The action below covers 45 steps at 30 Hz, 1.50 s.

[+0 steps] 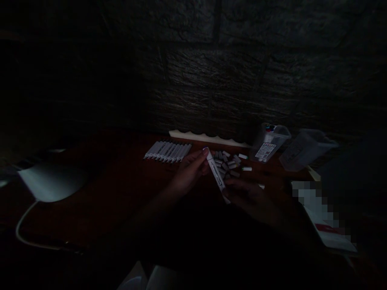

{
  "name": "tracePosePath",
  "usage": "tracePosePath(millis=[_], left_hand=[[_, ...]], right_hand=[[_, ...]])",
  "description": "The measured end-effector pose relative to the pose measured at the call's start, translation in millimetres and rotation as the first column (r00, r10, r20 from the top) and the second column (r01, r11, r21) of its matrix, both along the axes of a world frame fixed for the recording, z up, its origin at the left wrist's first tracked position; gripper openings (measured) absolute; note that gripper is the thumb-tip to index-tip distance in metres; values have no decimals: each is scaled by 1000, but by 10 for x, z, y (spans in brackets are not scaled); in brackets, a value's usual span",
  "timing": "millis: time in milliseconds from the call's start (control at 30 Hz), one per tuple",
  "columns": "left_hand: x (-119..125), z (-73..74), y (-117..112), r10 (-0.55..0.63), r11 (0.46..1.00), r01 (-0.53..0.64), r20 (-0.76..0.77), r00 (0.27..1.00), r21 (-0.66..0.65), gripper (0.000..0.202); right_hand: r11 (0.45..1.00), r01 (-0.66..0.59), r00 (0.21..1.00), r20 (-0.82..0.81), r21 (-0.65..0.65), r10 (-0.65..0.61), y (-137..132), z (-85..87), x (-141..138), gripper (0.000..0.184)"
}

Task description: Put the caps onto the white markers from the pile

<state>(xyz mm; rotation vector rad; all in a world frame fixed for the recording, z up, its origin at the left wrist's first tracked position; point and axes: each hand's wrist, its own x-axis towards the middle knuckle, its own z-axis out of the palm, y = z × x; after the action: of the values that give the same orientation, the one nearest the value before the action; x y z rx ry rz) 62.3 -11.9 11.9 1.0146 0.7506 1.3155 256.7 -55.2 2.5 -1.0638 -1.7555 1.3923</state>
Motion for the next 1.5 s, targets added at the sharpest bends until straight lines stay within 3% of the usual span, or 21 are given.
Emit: tracePosePath(millis=[100, 333, 433, 633, 833, 867, 967, 1033, 1100, 1133, 1167, 1300, 1367, 1433, 1500], left_hand=[[8, -12, -10, -18, 999, 20, -55, 998, 28, 36], [-13, -46, 0, -1, 997, 12, -124, 992, 82, 34], [-13, -42, -26, 23, 994, 1, -225, 974, 107, 35], [-10, -73, -78, -5, 986, 77, -443, 896, 146, 37], [-70, -85, 7, 134, 982, -46, -511, 849, 182, 52], [-81, -84, 16, 151, 981, -63, -513, 845, 186, 53], [-104, -101, 32, 193, 972, -84, -535, 823, 221, 52], [-108, -125, 41, 204, 965, -71, -551, 809, 252, 48], [-105, -147, 52, 202, 959, -48, -558, 805, 278, 44], [-103, -154, 57, 197, 957, -35, -560, 805, 287, 43], [-100, -158, 61, 192, 955, -22, -562, 805, 296, 43], [-98, -155, 65, 190, 948, 6, -579, 793, 319, 44], [-99, -151, 62, 201, 945, 0, -582, 788, 327, 44], [-98, -149, 57, 206, 943, -3, -576, 791, 333, 43], [-94, -149, 53, 204, 941, 0, -570, 796, 337, 44]], right_hand=[[997, -67, 997, 41, -30, 69, -35, 12, -23, 22], [996, -94, 993, 74, -7, 95, -19, 15, -1, 19], [996, -84, 993, 76, -24, 85, -25, -22, -13, 22], [1000, 30, 999, 14, -2, -30, 6, -61, -110, 25], [960, 281, 949, -154, 16, -275, 194, 115, 99, 32], [935, 353, 921, -191, 34, -341, 238, 187, 182, 35], [788, 570, 812, -301, 231, -499, 413, 509, 485, 40], [636, 651, 757, -305, 414, -577, 571, 782, 702, 38], [475, 648, 709, -244, 595, -662, 751, 1042, 895, 35], [416, 608, 678, -169, 676, -716, 841, 1149, 972, 33], [400, 545, 639, -56, 737, -767, 925, 1234, 1031, 31], [520, 343, 472, 335, 782, -816, 1160, 1344, 1089, 25], [576, 303, 411, 441, 759, -798, 1223, 1310, 1055, 35], [623, 294, 382, 508, 725, -772, 1279, 1276, 1026, 37], [662, 294, 384, 549, 689, -742, 1350, 1263, 1020, 25]])
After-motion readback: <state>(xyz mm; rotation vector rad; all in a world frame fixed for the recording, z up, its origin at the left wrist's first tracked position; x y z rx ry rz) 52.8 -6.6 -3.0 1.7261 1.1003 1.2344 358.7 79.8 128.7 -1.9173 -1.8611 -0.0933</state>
